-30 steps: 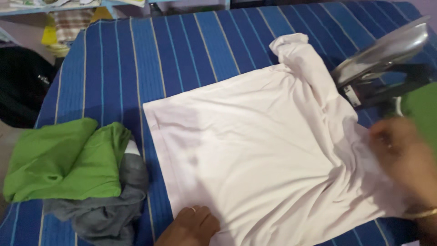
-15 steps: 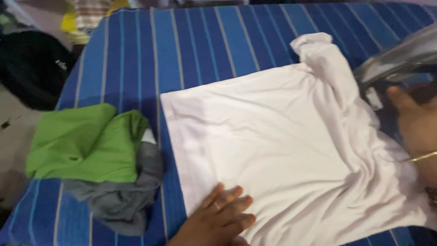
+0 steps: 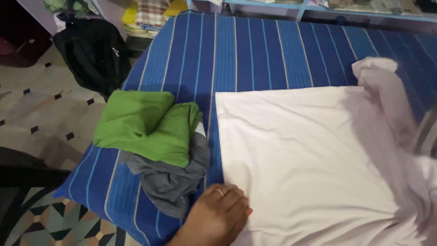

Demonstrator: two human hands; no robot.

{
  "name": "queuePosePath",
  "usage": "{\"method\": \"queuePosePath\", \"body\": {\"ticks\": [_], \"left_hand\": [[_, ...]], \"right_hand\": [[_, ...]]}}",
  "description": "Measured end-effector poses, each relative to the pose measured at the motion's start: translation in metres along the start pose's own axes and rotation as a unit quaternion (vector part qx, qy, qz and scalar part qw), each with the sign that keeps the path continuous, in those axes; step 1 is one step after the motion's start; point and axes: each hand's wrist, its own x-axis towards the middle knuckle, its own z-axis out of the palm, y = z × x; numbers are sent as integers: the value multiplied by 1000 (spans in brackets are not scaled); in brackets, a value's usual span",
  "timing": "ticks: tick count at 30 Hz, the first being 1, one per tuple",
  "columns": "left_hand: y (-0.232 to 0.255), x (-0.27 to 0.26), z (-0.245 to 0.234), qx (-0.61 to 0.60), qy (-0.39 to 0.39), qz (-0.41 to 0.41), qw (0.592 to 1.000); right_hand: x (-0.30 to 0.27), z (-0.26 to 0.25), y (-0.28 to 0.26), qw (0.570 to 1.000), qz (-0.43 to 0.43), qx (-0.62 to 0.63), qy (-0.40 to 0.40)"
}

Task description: The person irons a white shirt laid out on a blue striped ironing board. They smooth the fabric with one hand while moving the iron with the other, then reposition the shirt to iron additional sections.

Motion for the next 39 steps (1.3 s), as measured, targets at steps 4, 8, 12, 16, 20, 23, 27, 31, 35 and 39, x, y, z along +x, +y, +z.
{"method": "queuePosePath", "body": {"ticks": [4,8,12,16,20,23,27,31,35,39], "left_hand": [[-4,4,9,27,1,29,999],[-3,-1,11,41,-27,20,999],[-7,-8,12,20,-48,12,999],[-11,-9,22,31,-21,16,999],[-15,-12,25,20,-18,15,1000],[-13,-12,25,22,-26,16,999],[-10,-11,19,26,-45,29,998],[-7,-8,18,40,-37,45,998],[-5,-9,25,71,-43,46,995],[-5,-13,30,72,-17,40,996]], "right_hand": [[-40,0,-18,993,25,19,-115],[-77,35,-48,971,33,-19,-235],[-113,95,-86,946,38,-108,-304],[-146,138,-128,927,14,-129,-353],[-166,137,-163,893,-102,-326,-293],[-181,125,-156,821,-203,-501,-186],[-196,119,-120,782,-302,-530,-129],[-192,120,-114,815,-296,-472,-158],[-180,132,-128,843,-350,-356,-201],[-179,147,-148,860,-354,-300,-213]]}}
